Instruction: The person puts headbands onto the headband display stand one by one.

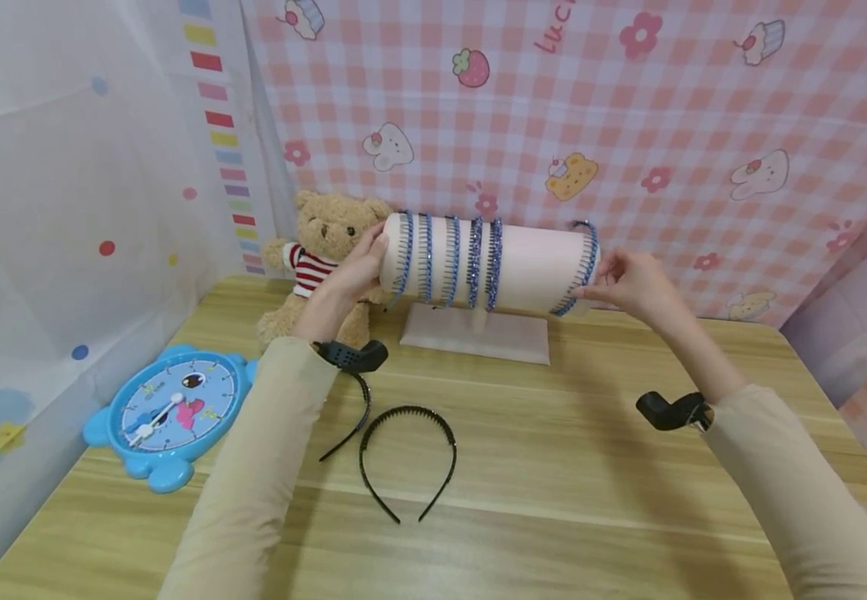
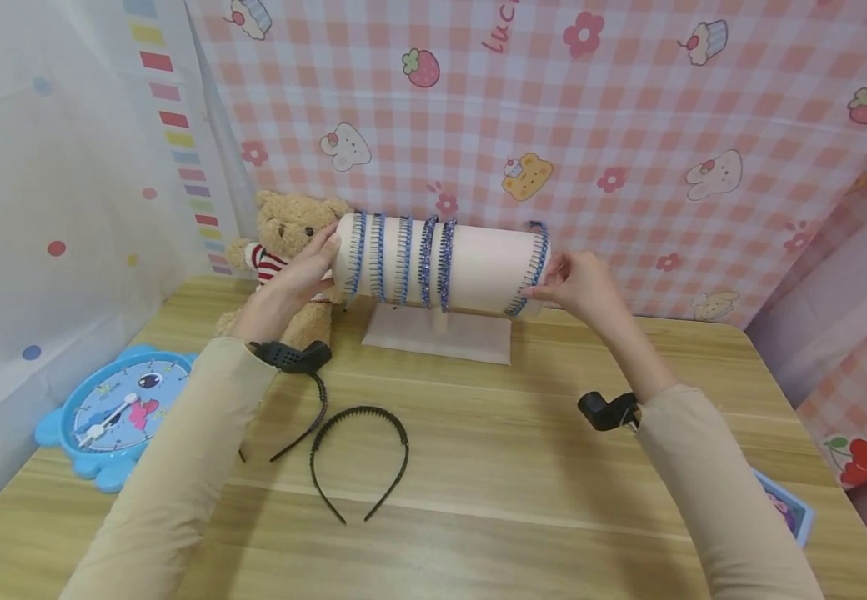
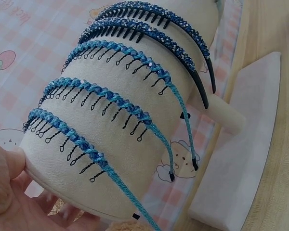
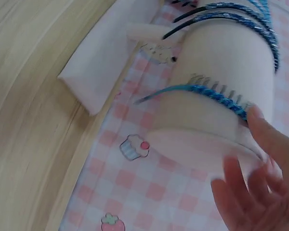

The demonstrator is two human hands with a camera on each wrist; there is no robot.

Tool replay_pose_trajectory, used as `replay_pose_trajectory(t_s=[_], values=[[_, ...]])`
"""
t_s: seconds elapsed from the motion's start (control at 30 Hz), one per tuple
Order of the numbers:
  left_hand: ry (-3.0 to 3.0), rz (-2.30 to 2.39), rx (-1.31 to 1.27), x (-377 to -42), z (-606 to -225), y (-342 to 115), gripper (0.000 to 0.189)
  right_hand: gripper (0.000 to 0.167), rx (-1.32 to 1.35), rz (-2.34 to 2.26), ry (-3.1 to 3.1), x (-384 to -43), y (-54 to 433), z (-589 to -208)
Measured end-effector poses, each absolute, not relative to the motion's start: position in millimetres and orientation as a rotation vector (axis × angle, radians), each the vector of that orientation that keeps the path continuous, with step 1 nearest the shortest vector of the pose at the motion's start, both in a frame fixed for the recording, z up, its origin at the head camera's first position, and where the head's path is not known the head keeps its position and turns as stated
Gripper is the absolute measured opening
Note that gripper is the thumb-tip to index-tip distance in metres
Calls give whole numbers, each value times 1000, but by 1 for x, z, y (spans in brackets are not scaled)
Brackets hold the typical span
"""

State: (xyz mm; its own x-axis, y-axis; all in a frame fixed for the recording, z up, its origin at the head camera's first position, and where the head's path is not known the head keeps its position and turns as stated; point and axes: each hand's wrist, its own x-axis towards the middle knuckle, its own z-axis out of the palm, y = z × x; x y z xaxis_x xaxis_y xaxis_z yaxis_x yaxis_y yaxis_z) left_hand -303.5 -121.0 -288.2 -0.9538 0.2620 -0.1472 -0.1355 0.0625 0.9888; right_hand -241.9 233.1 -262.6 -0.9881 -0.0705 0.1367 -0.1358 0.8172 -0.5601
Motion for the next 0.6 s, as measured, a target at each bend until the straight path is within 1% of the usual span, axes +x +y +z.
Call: replay_pose_trajectory(t_s=[0.13,0.2,0.27,0.4,0.6], values=[[2054,1969,133,-303,-288,-121,49,81,161,849,-2853,-244,234,-263],[2047,1978,143,-303,-287,-121,49,95,223,842,-2857,-247,237,-263],[2041,1987,153,-303,-287,-120,49,98,324,792,-2877,-250,239,-262],[2033,1994,168,-304,-288,-120,49,94,488,716,-2911,-256,239,-258],[2042,1982,155,-303,-288,-120,49,91,582,660,-2939,-264,231,-252]])
